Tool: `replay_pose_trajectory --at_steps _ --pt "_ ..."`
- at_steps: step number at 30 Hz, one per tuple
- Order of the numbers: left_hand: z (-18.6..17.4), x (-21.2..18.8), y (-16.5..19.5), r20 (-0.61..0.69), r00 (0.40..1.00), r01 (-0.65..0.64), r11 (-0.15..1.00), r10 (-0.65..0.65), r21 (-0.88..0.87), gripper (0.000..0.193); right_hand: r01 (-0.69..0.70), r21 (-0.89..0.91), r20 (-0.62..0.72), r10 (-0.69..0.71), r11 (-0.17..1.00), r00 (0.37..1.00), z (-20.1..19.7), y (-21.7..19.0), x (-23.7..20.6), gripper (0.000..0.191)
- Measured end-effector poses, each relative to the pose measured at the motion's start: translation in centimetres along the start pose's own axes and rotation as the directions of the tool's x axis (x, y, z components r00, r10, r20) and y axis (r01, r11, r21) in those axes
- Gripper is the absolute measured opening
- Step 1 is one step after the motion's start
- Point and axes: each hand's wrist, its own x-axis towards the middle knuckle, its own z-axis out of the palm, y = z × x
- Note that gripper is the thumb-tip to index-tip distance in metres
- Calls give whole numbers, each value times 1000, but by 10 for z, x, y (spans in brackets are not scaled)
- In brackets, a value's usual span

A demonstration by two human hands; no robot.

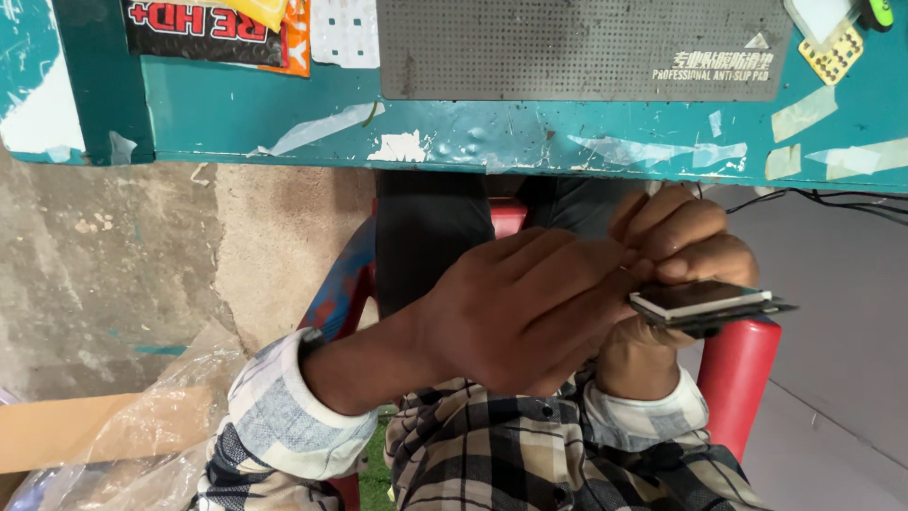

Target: The person uses tweezers to remove a small white component from a circuit board. They then pick up a disassembled phone casing, spray it with a liquid from a bottle, and scrub the interior with a toothbrush.

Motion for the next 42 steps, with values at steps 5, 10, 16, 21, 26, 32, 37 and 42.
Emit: replay_pose_trajectory --at_steps 5,10,16,21,26,32,37,42 --pt "-1 -1 -2 -17 1000 -15 1000 15 17 29 92 -45 47 -90 995 995 -4 8 3 23" --pt "-1 -3 -3 -15 1000 -21 1000 21 -18 30 142 -33 125 -136 989 983 -5 8 12 24" --pt "2 -6 -3 -4 1000 -20 999 20 -31 29 84 -15 71 -83 996 994 1 -1 16 20" --pt "3 -8 -2 42 999 -24 1000 23 16 37 105 -26 69 -103 994 992 3 -2 13 21" --pt "2 -9 -2 12 999 -39 998 38 42 36 181 -68 184 -166 981 969 0 -2 25 26" --pt "6 -10 -1 10 1000 -22 1000 21 14 26 192 -164 -104 -211 968 972 18 -1 14 26" --pt "6 -9 -4 -48 999 -9 999 7 -54 22 155 -122 -106 -168 980 980 18 1 6 31" --pt "1 -7 -7 -40 999 -6 1000 5 -24 26 109 -147 -32 -115 983 993 15 2 4 35"
